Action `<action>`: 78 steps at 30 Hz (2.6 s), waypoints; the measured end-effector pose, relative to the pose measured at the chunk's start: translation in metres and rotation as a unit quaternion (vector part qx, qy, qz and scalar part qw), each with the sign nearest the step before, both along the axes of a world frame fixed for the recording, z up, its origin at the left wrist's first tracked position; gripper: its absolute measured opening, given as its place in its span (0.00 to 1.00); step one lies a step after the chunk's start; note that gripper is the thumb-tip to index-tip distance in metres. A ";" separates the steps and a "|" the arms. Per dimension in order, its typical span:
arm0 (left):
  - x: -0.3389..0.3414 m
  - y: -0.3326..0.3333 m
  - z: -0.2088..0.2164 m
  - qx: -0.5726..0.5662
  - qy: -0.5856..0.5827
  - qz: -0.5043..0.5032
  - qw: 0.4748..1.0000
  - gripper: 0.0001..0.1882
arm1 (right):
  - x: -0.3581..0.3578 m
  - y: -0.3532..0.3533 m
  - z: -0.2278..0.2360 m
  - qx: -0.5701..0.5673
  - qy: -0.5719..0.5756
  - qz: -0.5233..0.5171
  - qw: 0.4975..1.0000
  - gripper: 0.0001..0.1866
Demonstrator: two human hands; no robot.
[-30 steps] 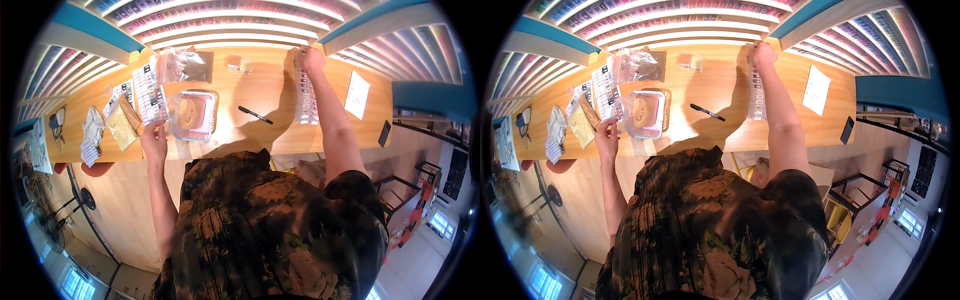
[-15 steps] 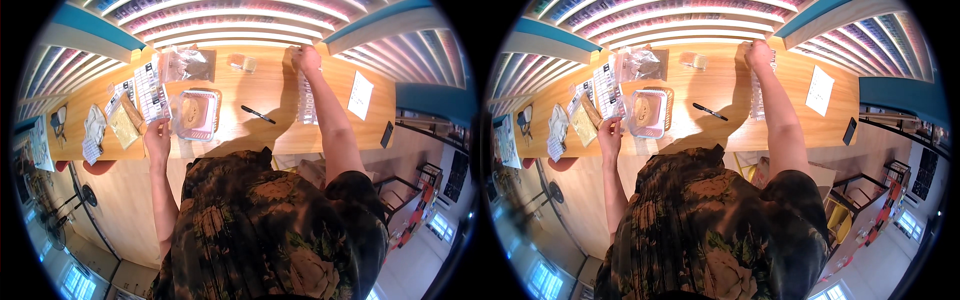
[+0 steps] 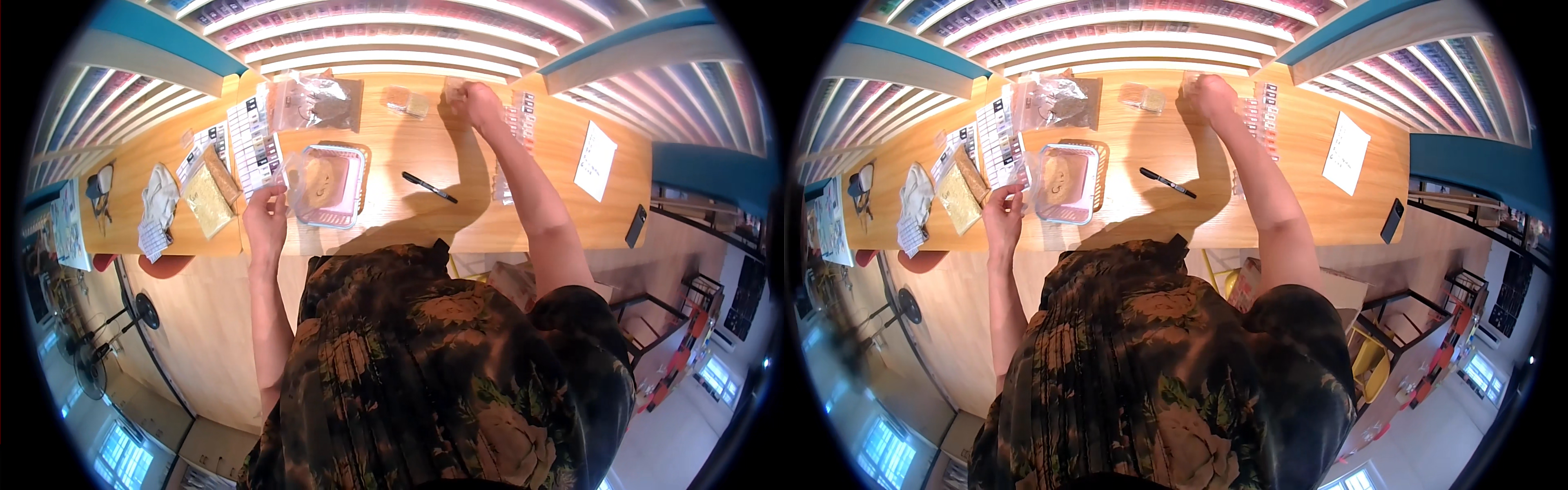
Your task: The person stands at a wooden counter and repeatedly scoops granular material from a pink basket into small clear plastic bags. They seal each bag and place it on the counter. The person handles multiple bags and the basket throughout the sequence.
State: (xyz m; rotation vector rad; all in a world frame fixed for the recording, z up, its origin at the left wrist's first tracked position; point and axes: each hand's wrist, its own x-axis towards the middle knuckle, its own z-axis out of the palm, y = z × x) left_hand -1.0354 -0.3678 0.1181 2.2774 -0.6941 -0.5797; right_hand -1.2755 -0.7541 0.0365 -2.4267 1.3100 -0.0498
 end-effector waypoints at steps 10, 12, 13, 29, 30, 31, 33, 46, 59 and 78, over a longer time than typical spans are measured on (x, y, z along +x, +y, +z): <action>-0.002 0.004 0.008 -0.007 -0.018 0.008 1.000 0.08 | 0.017 -0.030 -0.028 -0.086 0.053 0.022 0.995 0.21; -0.004 0.003 0.015 -0.007 -0.038 0.006 0.999 0.08 | 0.020 -0.031 -0.022 -0.070 0.082 0.044 0.993 0.22; -0.004 0.004 0.019 -0.007 -0.047 0.005 0.999 0.08 | 0.021 -0.031 -0.020 -0.063 0.096 0.054 0.992 0.23; -0.093 -0.054 0.064 -0.183 -0.043 -0.214 0.959 0.29 | 0.002 0.163 0.085 0.582 -0.399 -0.001 0.708 0.25; -0.099 -0.057 0.057 -0.179 -0.040 -0.252 0.950 0.29 | 0.001 0.181 0.084 0.603 -0.396 0.019 0.692 0.25; -0.103 -0.058 0.054 -0.172 -0.038 -0.287 0.942 0.29 | -0.001 0.191 0.088 0.615 -0.401 0.008 0.679 0.24; -0.100 -0.054 0.054 -0.162 -0.018 -0.301 0.940 0.28 | -0.003 0.204 0.098 0.642 -0.409 -0.011 0.648 0.22; -0.096 -0.008 0.057 -0.236 0.051 -0.325 0.914 0.27 | -0.003 0.240 0.129 0.608 -0.314 0.033 0.728 0.14; -0.059 0.040 0.063 -0.325 0.193 -0.151 0.914 0.27 | 0.047 0.248 0.148 0.605 -0.322 0.034 0.727 0.07; -0.050 0.003 -0.024 -0.215 0.103 0.050 0.970 0.06 | 0.133 0.249 0.095 -0.167 -0.122 0.284 0.936 0.04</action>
